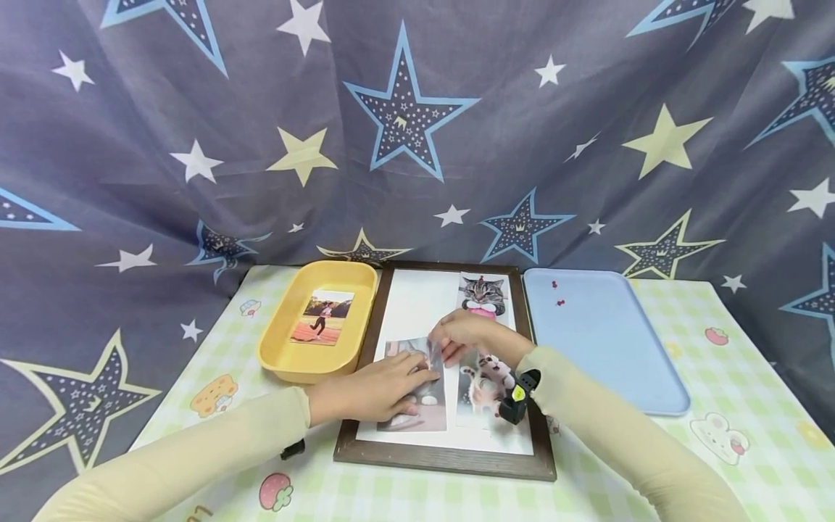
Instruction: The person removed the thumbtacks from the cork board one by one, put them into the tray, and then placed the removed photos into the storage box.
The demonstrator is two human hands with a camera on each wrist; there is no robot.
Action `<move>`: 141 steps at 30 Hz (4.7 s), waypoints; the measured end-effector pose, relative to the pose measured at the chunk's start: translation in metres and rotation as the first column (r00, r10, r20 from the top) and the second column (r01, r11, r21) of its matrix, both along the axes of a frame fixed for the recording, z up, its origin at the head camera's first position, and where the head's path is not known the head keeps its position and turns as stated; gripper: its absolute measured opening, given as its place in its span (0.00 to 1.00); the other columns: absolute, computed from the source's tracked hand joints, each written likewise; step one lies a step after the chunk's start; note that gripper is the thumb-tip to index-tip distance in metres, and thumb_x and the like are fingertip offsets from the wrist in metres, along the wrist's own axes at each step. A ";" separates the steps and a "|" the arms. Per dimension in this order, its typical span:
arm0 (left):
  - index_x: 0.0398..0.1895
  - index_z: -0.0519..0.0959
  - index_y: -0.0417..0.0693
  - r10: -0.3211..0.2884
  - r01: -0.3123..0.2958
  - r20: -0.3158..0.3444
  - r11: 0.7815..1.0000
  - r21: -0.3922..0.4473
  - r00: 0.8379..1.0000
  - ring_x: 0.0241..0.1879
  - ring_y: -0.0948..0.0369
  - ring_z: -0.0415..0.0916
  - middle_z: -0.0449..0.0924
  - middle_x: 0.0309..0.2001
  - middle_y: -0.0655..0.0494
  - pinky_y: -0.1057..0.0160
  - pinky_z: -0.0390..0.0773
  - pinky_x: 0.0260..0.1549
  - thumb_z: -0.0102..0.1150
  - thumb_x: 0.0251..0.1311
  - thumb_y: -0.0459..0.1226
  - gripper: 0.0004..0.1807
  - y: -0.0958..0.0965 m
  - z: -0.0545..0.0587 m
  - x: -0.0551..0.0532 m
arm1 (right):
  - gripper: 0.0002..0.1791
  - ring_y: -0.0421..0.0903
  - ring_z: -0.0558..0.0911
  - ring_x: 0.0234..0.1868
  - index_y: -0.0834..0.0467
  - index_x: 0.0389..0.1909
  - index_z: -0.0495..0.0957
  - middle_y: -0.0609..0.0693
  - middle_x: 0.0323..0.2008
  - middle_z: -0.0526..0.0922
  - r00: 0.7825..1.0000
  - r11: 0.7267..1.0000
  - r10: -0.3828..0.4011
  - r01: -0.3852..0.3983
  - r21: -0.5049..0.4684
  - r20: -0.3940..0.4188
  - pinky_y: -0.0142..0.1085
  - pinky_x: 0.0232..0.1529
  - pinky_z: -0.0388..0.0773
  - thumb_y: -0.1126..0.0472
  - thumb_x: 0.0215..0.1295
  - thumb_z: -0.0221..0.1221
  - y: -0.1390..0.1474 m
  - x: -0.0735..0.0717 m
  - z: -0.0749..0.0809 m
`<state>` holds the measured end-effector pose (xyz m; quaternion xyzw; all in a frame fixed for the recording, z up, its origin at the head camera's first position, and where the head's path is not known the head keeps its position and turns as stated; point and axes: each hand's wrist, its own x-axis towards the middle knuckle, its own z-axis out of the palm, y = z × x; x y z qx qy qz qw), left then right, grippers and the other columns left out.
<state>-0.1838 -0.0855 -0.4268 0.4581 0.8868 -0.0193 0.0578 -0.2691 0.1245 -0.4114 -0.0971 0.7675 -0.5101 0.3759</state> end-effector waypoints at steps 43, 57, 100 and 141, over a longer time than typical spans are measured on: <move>0.64 0.76 0.44 0.456 -0.417 0.030 0.782 0.463 0.890 0.64 0.43 0.69 0.74 0.62 0.40 0.43 0.65 0.69 0.63 0.65 0.38 0.24 -0.054 0.062 -0.045 | 0.08 0.44 0.83 0.27 0.61 0.31 0.71 0.52 0.25 0.82 0.996 0.998 -0.043 0.045 -0.034 0.074 0.39 0.38 0.88 0.73 0.68 0.57 0.003 0.011 -0.014; 0.77 0.56 0.35 0.769 -0.806 0.241 0.562 0.189 0.593 0.69 0.34 0.62 0.61 0.71 0.28 0.36 0.67 0.67 0.55 0.65 0.41 0.40 -0.131 0.067 -0.081 | 0.05 0.43 0.84 0.27 0.61 0.35 0.72 0.51 0.26 0.79 0.993 0.996 -0.033 0.042 -0.084 0.110 0.43 0.42 0.89 0.72 0.72 0.55 0.005 0.004 -0.007; 0.65 0.67 0.32 0.608 -0.912 0.720 0.403 0.083 0.334 0.27 0.62 0.73 0.71 0.28 0.52 0.62 0.87 0.29 0.55 0.62 0.22 0.26 -0.202 0.058 -0.112 | 0.27 0.41 0.83 0.35 0.66 0.73 0.50 0.44 0.35 0.80 0.973 0.924 -0.059 0.137 -0.356 0.221 0.35 0.48 0.86 0.71 0.77 0.45 0.009 -0.020 0.035; 0.45 0.69 0.32 0.646 -0.855 0.667 0.518 -0.025 0.372 0.22 0.63 0.73 0.69 0.24 0.54 0.67 0.83 0.24 0.52 0.65 0.23 0.08 -0.197 0.067 -0.120 | 0.08 0.42 0.83 0.38 0.55 0.50 0.64 0.48 0.35 0.80 0.936 0.888 -0.102 0.239 -0.394 0.338 0.35 0.45 0.87 0.70 0.79 0.45 -0.061 -0.059 0.048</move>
